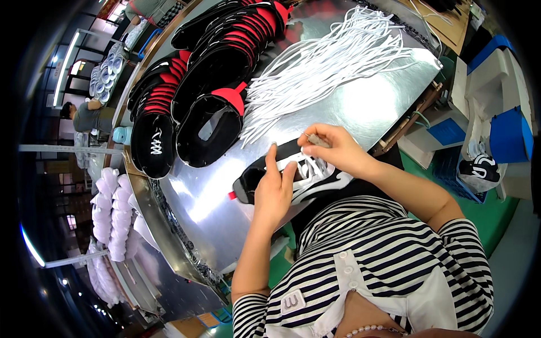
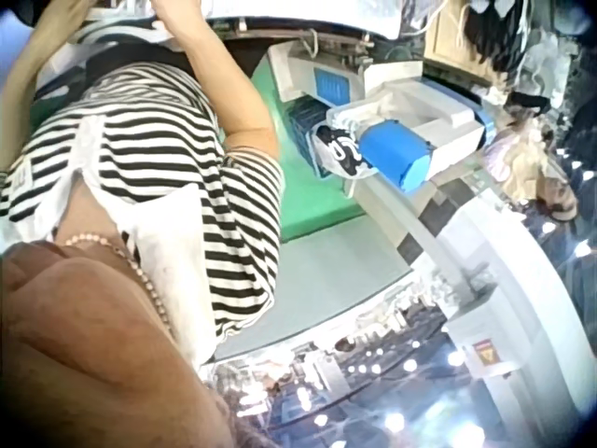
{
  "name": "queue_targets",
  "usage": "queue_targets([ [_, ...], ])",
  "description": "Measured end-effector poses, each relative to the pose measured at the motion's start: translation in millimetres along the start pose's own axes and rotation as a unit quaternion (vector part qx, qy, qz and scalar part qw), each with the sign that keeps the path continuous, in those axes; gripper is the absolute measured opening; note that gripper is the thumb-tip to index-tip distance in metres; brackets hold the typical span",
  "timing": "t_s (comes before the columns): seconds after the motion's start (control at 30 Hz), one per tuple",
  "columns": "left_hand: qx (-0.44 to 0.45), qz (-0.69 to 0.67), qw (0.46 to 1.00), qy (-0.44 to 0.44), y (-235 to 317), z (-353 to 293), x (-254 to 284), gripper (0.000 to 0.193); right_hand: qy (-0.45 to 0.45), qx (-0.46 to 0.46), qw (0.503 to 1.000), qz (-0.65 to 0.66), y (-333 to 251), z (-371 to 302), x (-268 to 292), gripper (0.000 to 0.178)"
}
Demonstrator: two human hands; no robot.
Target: The person laces several black and white athletic shoe uppers by threading long white laces through the eyelets by hand and tucking the ends inside.
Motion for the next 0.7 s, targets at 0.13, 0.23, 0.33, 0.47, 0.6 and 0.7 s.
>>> queue_targets([
  [0.13, -0.032, 0.012, 0.992, 0.119, -14.3, 7.7, -16.6, 0.051, -0.039, -0.092, 0.991, -0.091, 3.1, 11.6, -5.6, 0.017],
  [0.23, -0.051, 0.021, 0.983, 0.176, -16.9, 10.1, -25.8, 0.046, -0.045, -0.115, 0.988, -0.094, 14.0, 12.9, -8.6, 0.018],
  [0.33, -0.085, 0.025, 0.975, 0.203, -17.7, 11.3, -29.8, 0.044, -0.054, -0.097, 0.982, -0.152, 8.0, 12.6, -6.6, 0.018],
  [0.47, -0.125, 0.013, 0.966, 0.226, -19.4, 9.6, -30.6, 0.041, -0.046, -0.019, 0.972, -0.231, -4.7, -1.3, -2.4, 0.025],
  [0.6, -0.103, 0.030, 0.970, 0.220, -18.9, 9.0, -31.1, 0.042, -0.071, -0.041, 0.944, -0.319, -22.1, -13.9, 7.7, 0.025],
  [0.7, -0.083, 0.020, 0.975, 0.205, -16.7, 6.9, -29.2, 0.042, -0.098, -0.025, 0.928, -0.358, -22.7, -14.5, 7.5, 0.024],
])
Point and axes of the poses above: each hand's wrist, its own z-axis towards the middle knuckle, its own x-axis out of the back of the hand, y = z × x, the point moved 1 cm from there along z, towards the middle knuckle, and after that the axes turned 4 degrees about x, right-handed, at the moved point
